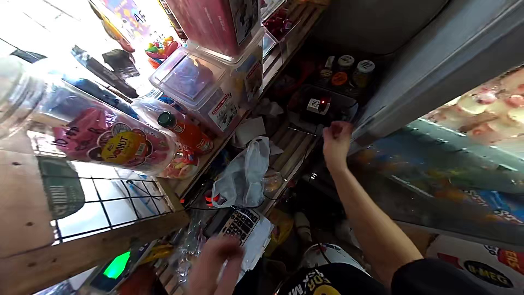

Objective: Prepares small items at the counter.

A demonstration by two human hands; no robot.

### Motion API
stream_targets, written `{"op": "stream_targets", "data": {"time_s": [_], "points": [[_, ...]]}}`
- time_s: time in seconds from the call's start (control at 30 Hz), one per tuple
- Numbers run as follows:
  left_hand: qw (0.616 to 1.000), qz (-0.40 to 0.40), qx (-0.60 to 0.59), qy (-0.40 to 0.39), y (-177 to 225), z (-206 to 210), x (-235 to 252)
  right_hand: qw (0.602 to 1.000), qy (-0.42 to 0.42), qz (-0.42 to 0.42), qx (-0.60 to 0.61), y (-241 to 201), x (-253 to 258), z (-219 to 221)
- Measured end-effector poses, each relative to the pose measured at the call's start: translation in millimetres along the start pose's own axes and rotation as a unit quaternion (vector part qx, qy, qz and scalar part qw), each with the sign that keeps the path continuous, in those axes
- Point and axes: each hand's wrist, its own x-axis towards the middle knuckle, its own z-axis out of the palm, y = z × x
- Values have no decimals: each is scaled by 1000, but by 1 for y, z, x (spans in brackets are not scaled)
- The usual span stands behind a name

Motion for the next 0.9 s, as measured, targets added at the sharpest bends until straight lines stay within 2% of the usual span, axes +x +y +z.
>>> {"op": "stream_targets", "data": {"time_s": [0.07, 0.17, 0.3, 0.4, 0.5, 0.6, 0.77, 0.9], "points": [[997, -14, 17, -70, -35, 67, 84, 999, -36, -17, -4, 11, -21, 0], [979, -144, 39, -137, -66, 147, 195, 998, -53, -25, -21, 23, -28, -5], [973, -220, 30, -63, -118, 224, 305, 995, -54, -48, -73, 13, 20, -8], [960, -279, -4, -20, -134, 254, 351, 988, -14, -86, -129, 9, 80, 8], [954, -298, -35, -9, -144, 267, 366, 977, -60, -22, -202, 12, 123, 20], [957, -288, -24, 14, -131, 266, 367, 970, -86, 45, -223, 10, 140, 23], [979, -194, 39, 45, -120, 249, 336, 990, -55, -2, -129, 19, 136, 17], [971, -202, 72, 107, -118, 234, 281, 989, -79, 0, -121, 24, 127, 14]]}}
